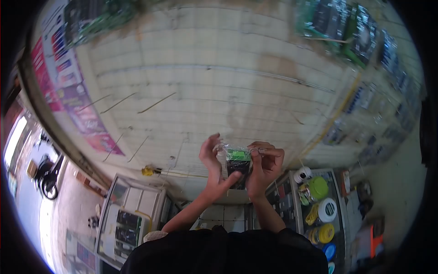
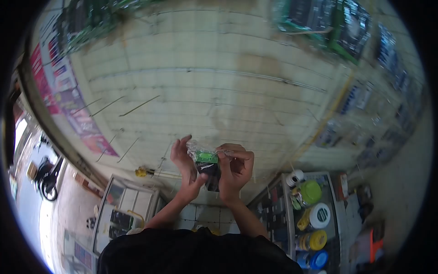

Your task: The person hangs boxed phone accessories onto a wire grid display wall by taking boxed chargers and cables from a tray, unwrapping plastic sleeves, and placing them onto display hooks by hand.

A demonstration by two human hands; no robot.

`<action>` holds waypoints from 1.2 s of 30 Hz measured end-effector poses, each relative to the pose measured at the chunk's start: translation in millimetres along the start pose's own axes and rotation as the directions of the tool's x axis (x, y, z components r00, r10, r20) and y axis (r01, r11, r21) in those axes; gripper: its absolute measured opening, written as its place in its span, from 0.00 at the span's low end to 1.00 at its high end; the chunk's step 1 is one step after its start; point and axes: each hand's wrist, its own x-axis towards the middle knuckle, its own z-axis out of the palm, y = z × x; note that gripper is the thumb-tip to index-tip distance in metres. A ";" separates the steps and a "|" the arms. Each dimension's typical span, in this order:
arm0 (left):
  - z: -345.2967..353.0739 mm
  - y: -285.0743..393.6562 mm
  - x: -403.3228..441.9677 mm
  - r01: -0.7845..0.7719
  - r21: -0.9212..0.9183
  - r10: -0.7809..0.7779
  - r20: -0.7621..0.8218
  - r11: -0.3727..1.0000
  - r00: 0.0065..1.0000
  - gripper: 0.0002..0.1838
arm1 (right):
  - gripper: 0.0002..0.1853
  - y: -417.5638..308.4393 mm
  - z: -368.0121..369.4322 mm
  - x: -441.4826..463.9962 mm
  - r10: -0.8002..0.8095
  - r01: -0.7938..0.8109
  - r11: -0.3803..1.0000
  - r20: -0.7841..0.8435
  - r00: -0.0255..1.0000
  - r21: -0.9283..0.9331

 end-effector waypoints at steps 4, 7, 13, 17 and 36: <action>43.6 23.9 40.7 0.101 -0.304 -0.058 0.145 0.947 0.988 0.33 | 0.10 -20.7 -22.5 12.5 -0.161 0.154 0.983 -0.071 0.984 -0.097; 76.7 29.3 40.8 0.178 -0.497 -0.105 0.171 0.849 0.980 0.13 | 0.10 -34.0 -38.6 23.4 -0.266 0.242 0.954 -0.129 0.955 -0.176; 136.5 41.7 49.5 0.247 -0.655 -0.157 0.195 0.714 0.968 0.05 | 0.12 -66.0 -64.4 40.0 -0.265 0.196 0.950 -0.299 0.917 -0.243; 174.8 56.5 69.9 0.293 -0.659 -0.192 0.224 0.693 0.956 0.06 | 0.17 -89.9 -77.0 70.9 -0.351 0.261 0.913 -0.277 0.895 -0.314; 374.4 68.0 236.7 -0.112 -0.572 -0.018 -0.216 0.813 0.976 0.12 | 0.16 -128.5 -182.6 315.3 -0.372 0.290 0.912 -0.288 0.882 -0.291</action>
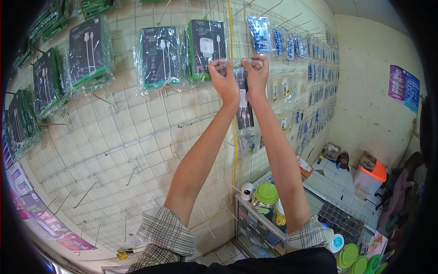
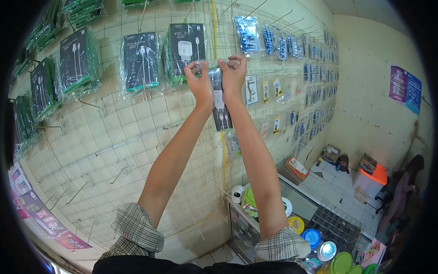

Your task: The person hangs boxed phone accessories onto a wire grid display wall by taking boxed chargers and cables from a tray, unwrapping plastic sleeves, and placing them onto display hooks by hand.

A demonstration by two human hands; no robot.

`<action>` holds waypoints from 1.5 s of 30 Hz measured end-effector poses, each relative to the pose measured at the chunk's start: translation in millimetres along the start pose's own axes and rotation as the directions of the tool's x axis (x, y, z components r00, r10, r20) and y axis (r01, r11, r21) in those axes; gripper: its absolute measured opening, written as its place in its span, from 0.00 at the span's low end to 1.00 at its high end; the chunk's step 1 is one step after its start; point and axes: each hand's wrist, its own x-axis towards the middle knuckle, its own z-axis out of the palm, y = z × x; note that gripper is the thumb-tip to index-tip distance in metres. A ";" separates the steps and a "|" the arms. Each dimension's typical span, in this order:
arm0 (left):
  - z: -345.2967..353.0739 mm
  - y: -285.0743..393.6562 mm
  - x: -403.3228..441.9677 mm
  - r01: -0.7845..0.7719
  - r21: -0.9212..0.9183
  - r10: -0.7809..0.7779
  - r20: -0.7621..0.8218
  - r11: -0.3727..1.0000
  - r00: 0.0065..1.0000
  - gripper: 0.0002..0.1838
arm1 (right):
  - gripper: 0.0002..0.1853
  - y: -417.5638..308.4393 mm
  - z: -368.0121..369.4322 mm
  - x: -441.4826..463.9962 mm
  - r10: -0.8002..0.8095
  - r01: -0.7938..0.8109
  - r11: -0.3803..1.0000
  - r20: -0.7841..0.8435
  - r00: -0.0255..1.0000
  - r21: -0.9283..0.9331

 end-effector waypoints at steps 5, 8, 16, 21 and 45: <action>-5.3 1.5 1.6 -0.166 0.096 0.157 0.088 0.982 0.984 0.13 | 0.15 8.7 1.8 3.5 0.020 -0.020 1.000 0.041 0.999 0.017; -9.1 -3.0 4.1 -0.276 0.182 0.241 0.189 0.944 0.952 0.11 | 0.14 9.6 1.7 5.0 -0.010 0.009 1.000 0.038 0.999 0.029; -12.2 -5.4 5.9 -0.317 0.202 0.265 0.246 0.927 0.932 0.10 | 0.13 8.5 5.9 7.0 -0.031 0.030 0.999 0.059 0.998 0.013; -12.2 -5.3 9.5 -0.317 0.245 0.246 0.278 0.916 0.928 0.10 | 0.12 11.1 9.5 11.0 -0.020 0.020 1.000 0.056 0.998 0.003; -2.9 -14.2 21.3 -0.299 0.308 0.242 0.210 0.903 0.947 0.10 | 0.11 13.1 2.3 7.0 0.078 -0.086 0.986 0.061 0.995 0.145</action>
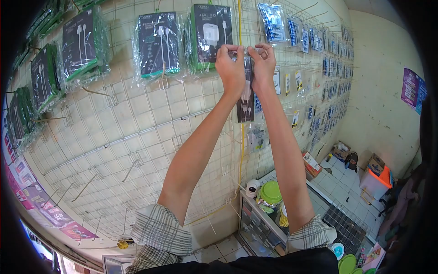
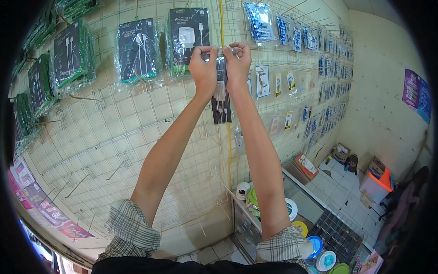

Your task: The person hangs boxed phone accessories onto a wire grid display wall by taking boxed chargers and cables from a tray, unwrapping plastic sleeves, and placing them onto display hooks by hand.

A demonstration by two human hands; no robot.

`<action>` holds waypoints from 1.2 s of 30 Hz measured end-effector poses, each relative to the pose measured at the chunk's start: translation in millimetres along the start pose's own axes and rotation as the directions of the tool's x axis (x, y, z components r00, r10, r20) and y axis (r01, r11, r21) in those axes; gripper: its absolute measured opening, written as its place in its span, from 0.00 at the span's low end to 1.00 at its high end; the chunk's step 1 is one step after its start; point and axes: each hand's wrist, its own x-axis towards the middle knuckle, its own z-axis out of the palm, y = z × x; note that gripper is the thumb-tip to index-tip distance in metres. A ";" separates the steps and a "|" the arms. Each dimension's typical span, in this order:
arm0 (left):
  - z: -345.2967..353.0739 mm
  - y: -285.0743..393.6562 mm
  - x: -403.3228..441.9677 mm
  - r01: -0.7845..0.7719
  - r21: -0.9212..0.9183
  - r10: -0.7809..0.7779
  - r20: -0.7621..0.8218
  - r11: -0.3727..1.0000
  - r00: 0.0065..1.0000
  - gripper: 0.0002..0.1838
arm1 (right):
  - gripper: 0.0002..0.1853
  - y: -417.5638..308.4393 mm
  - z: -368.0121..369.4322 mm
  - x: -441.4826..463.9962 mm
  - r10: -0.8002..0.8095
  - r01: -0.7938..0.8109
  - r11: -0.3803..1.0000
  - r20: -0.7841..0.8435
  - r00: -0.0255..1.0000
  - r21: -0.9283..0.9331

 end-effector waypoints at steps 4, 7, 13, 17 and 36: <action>-9.7 -11.1 -3.2 0.014 0.145 -0.019 0.037 0.989 0.999 0.08 | 0.09 19.5 -1.3 -2.0 0.050 -0.050 0.997 0.011 0.999 -0.064; -20.7 -13.3 -13.6 -0.094 0.168 0.075 0.112 0.981 0.991 0.08 | 0.05 47.5 -7.5 -0.8 0.043 -0.038 0.992 0.039 0.998 -0.119; -41.5 -22.9 -50.0 -0.399 0.436 0.289 0.298 0.806 0.910 0.18 | 0.06 79.2 -17.4 1.4 -0.115 0.156 0.963 0.189 0.975 -0.221; -55.0 -20.9 -69.0 -0.402 0.519 0.244 0.348 0.754 0.905 0.27 | 0.11 71.1 -20.1 -26.3 -0.161 0.214 0.933 0.196 0.967 -0.289; -74.7 -71.0 -76.4 -0.027 0.406 -0.185 0.473 0.913 0.861 0.41 | 0.30 108.3 -45.9 -43.0 -0.176 0.427 0.705 0.444 0.879 -0.566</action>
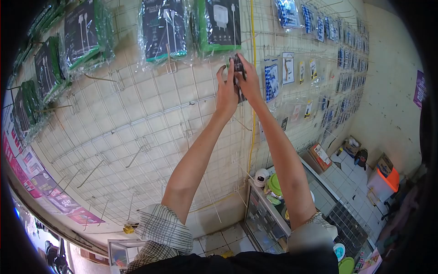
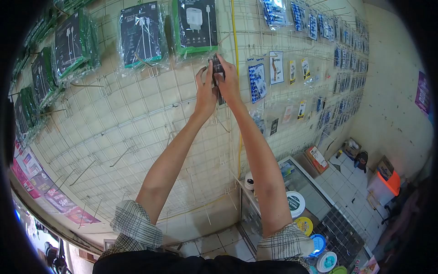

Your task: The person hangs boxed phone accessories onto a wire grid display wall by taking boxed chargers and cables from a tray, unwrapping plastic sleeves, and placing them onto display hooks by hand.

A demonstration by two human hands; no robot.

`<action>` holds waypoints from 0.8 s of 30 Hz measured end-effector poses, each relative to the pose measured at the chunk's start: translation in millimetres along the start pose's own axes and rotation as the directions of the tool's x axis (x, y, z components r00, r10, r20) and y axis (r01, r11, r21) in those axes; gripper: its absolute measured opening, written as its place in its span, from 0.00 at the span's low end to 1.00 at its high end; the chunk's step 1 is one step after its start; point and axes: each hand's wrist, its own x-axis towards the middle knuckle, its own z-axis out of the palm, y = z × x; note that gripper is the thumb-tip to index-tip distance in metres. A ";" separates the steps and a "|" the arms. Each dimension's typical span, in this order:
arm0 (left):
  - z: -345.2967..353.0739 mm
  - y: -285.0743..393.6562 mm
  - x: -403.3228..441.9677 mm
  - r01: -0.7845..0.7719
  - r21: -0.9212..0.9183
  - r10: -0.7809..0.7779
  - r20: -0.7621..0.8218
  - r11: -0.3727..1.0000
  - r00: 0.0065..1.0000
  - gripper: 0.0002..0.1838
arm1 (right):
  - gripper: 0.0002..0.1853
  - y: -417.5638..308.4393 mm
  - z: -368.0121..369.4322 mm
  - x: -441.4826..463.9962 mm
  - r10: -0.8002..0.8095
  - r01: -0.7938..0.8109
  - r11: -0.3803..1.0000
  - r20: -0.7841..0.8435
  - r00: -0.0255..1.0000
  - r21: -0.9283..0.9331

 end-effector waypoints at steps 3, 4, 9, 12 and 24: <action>-2.2 6.5 -9.3 0.002 -0.031 -0.003 -0.025 1.000 1.000 0.45 | 0.28 -9.8 -9.2 -9.8 0.018 -0.019 0.997 -0.014 1.000 -0.080; -7.3 13.6 -12.1 0.081 -0.064 -0.080 0.012 0.995 0.997 0.44 | 0.26 -16.5 -12.9 -14.2 0.015 -0.024 0.988 -0.062 0.998 -0.153; -53.3 65.5 -68.5 -0.028 -0.183 0.026 -0.015 0.983 1.000 0.39 | 0.18 -95.4 -45.9 -58.6 0.091 -0.119 0.977 -0.153 0.984 -0.180; -118.0 105.2 -136.9 0.052 -0.282 -0.025 0.099 0.958 0.995 0.31 | 0.14 -155.3 -46.3 -130.9 0.124 -0.136 0.988 -0.148 0.981 -0.073; -376.4 106.8 -538.7 0.888 -0.073 -0.665 -0.691 0.454 0.283 0.09 | 0.10 -235.7 12.8 -501.6 -0.155 -0.590 0.804 0.984 -0.089 0.073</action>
